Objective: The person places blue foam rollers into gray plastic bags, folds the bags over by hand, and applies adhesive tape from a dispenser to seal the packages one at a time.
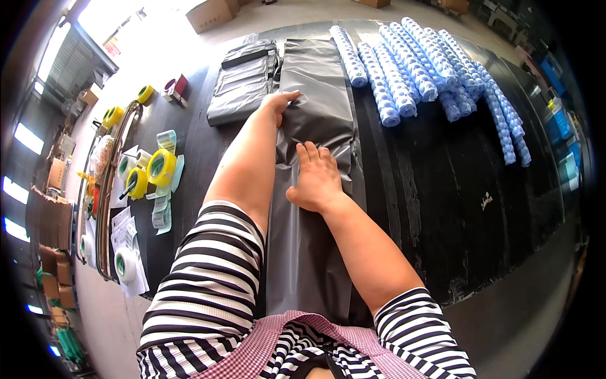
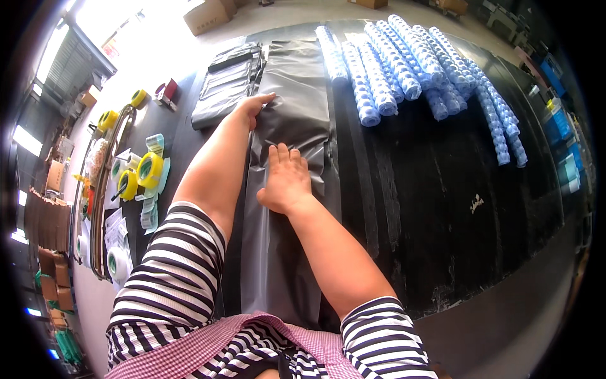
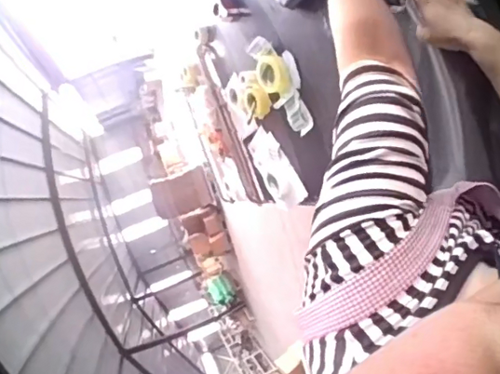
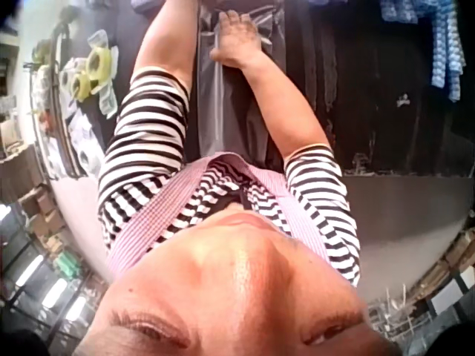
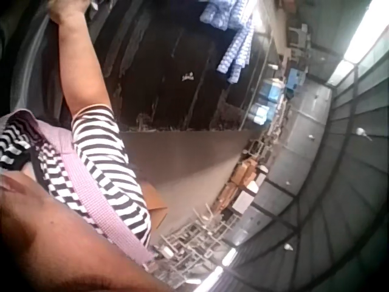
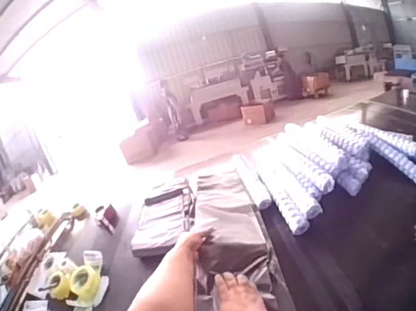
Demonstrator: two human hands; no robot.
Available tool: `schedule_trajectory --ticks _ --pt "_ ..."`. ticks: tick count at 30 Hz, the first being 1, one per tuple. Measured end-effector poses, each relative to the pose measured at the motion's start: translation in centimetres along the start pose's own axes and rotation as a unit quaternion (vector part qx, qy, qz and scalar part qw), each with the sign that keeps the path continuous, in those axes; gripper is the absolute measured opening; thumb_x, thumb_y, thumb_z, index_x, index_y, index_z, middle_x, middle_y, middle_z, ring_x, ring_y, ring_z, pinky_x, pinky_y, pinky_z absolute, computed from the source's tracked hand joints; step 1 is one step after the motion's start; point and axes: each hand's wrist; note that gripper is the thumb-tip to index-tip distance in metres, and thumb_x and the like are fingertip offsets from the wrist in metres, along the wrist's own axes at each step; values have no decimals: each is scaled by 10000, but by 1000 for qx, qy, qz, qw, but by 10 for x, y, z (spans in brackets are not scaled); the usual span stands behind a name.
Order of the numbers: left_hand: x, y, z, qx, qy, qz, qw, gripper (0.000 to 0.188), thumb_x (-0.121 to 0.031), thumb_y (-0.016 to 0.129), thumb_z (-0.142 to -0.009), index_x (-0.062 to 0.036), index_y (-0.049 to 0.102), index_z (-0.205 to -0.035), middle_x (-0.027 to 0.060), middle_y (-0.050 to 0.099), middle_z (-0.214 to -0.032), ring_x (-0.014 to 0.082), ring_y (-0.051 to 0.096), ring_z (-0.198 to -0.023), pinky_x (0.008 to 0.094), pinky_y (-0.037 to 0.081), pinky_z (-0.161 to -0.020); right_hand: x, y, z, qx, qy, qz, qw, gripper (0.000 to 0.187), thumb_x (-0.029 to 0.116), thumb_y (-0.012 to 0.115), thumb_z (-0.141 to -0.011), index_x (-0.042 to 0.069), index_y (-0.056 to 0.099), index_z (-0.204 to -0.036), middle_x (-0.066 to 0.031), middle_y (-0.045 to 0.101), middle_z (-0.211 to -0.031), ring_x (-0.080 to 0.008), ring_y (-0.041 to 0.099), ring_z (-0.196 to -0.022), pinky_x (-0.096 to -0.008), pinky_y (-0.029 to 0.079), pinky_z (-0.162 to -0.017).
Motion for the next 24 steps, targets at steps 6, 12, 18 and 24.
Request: schedule_trajectory --ticks 6,12,18,24 --pt "-39 4 62 194 287 135 928 308 -22 721 -857 8 659 -1158 115 719 -1061 230 692 -997 372 579 -853 -11 15 -9 -60 -1 -15 998 874 415 783 -774 7 442 -1469 -144 471 -1470 -361 423 -1322 -459 348 -1128" --pt "20 -42 235 243 615 -261 703 225 -59 697 -870 -20 720 -1090 124 714 -1147 264 667 -976 393 532 -892 -52 18 19 -189 -46 -221 956 614 354 737 -884 14 566 -1367 -151 596 -1338 -336 579 -1199 -438 470 -1027" --pt "145 -80 266 13 689 -452 566 105 -88 708 -815 -130 629 -759 33 611 -1407 211 614 -1038 374 496 -908 -91 3 85 -102 27 -530 841 550 307 734 -897 9 581 -1333 -136 620 -1294 -291 601 -1157 -411 487 -1000" --pt "172 -68 260 48 350 63 933 84 -1 591 -944 -68 616 -988 93 715 -1080 174 668 -896 308 538 -808 -84 4 184 -113 94 -678 721 486 261 731 -910 4 595 -1300 -122 644 -1249 -246 622 -1115 -384 505 -973"
Point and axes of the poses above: each hand's wrist, its own z-axis away from the middle knuckle, its own y-axis out of the palm, x = y × z
